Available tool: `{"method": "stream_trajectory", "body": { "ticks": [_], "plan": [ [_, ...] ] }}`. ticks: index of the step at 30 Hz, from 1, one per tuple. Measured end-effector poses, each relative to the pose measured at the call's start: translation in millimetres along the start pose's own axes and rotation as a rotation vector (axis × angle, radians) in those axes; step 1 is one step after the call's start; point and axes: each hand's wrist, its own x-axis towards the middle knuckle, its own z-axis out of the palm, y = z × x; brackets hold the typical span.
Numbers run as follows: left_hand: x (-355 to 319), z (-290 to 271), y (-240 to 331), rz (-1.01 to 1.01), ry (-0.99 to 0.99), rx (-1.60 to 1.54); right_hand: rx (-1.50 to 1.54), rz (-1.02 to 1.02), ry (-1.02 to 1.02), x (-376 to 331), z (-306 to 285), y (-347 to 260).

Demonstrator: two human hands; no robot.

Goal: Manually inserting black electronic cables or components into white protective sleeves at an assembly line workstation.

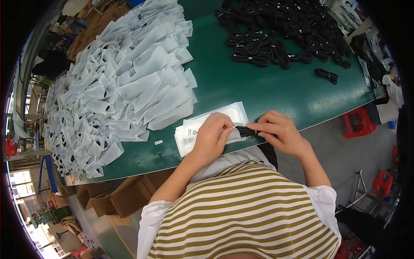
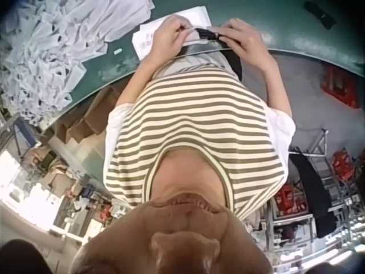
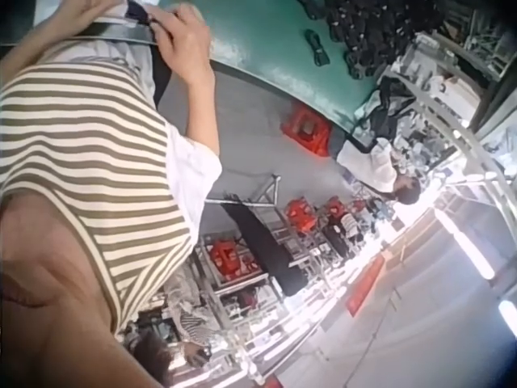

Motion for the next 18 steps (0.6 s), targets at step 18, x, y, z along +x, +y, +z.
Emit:
{"method": "stream_trajectory", "body": {
  "ticks": [18],
  "plan": [
    [12.3, -24.4, 19.0, 0.129, 0.094, 0.13, 0.219, 0.073, 0.182, 19.6, 15.8, -16.6]
  ]
}}
